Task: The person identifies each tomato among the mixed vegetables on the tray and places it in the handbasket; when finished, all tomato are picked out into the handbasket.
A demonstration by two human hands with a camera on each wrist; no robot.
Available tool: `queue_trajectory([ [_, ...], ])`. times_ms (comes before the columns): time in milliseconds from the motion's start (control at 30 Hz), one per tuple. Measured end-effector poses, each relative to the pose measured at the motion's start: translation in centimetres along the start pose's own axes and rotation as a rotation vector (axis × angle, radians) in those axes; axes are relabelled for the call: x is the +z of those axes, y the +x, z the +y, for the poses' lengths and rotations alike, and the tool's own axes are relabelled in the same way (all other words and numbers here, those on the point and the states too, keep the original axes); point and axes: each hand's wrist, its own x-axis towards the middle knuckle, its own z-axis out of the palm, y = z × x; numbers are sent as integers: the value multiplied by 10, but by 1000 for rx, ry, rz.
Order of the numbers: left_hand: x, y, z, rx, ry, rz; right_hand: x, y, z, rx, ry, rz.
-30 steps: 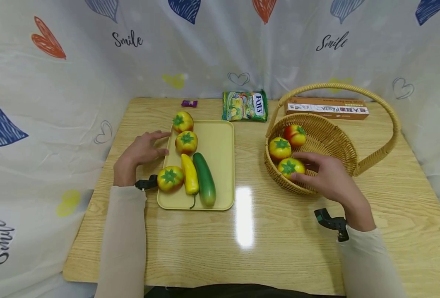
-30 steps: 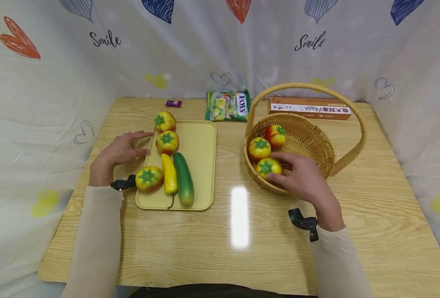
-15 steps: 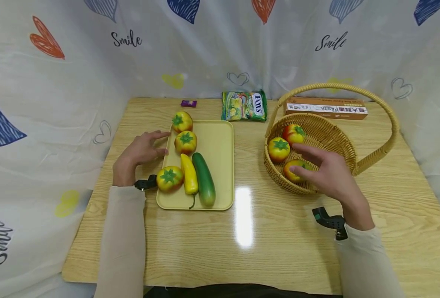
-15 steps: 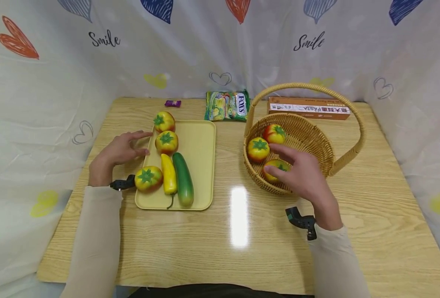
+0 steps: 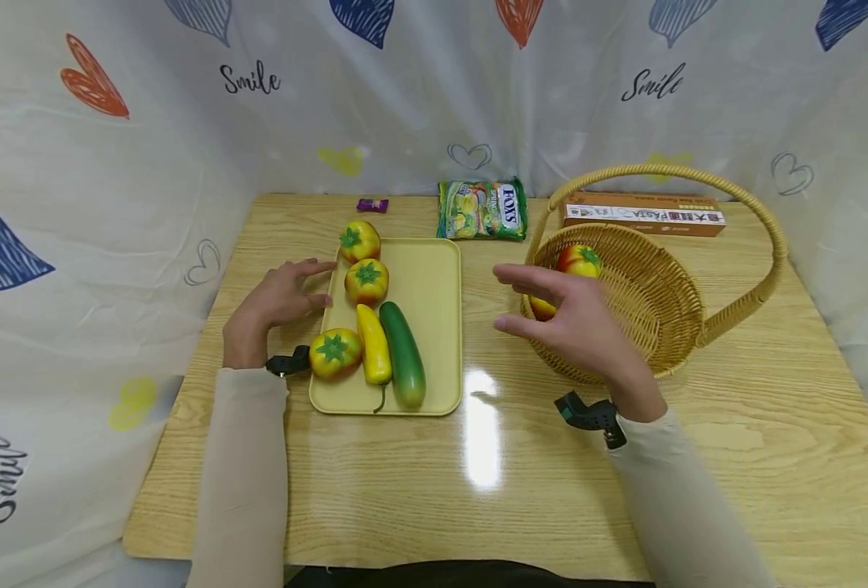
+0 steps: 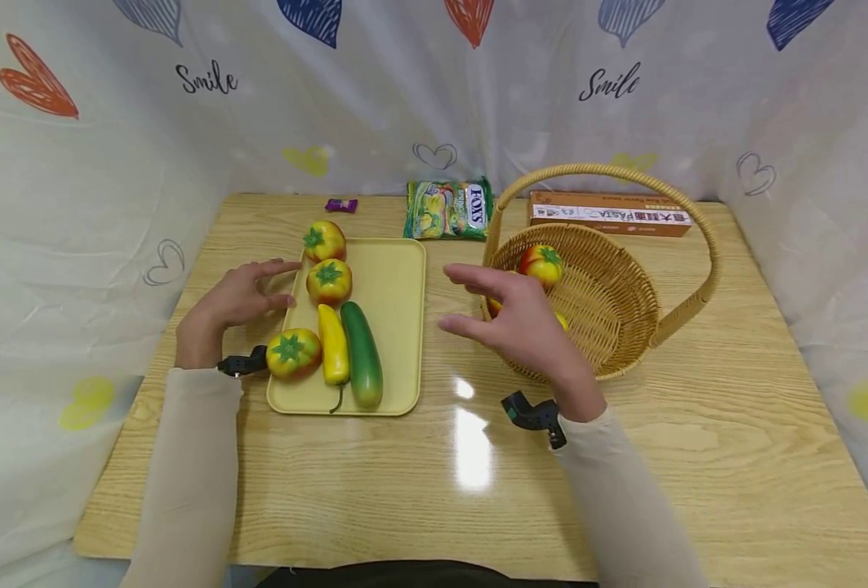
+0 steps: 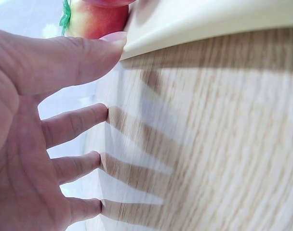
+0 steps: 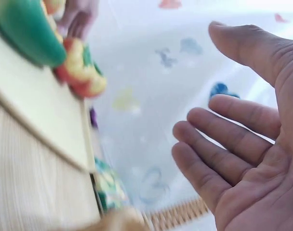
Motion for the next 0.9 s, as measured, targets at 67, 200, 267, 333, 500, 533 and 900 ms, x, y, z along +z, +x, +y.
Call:
queue_trajectory([
  [67,0,0,-1,-2,-4,1,10,9,-5,-17,42,-13],
  [200,0,0,-2,0,-6,1,27,26,-22,-52,107,-29],
  [267,0,0,-2,3,-4,2,35,35,-31,-65,132,-39],
  [333,0,0,-3,5,-4,4,43,45,-35,-88,166,-56],
  [500,1,2,-5,12,-6,3,67,77,-22,-163,201,-95],
  [533,1,3,-5,14,-5,2,71,83,-21,-173,196,-102],
  [900,2,5,-7,37,-8,2,117,140,6,-156,150,-235],
])
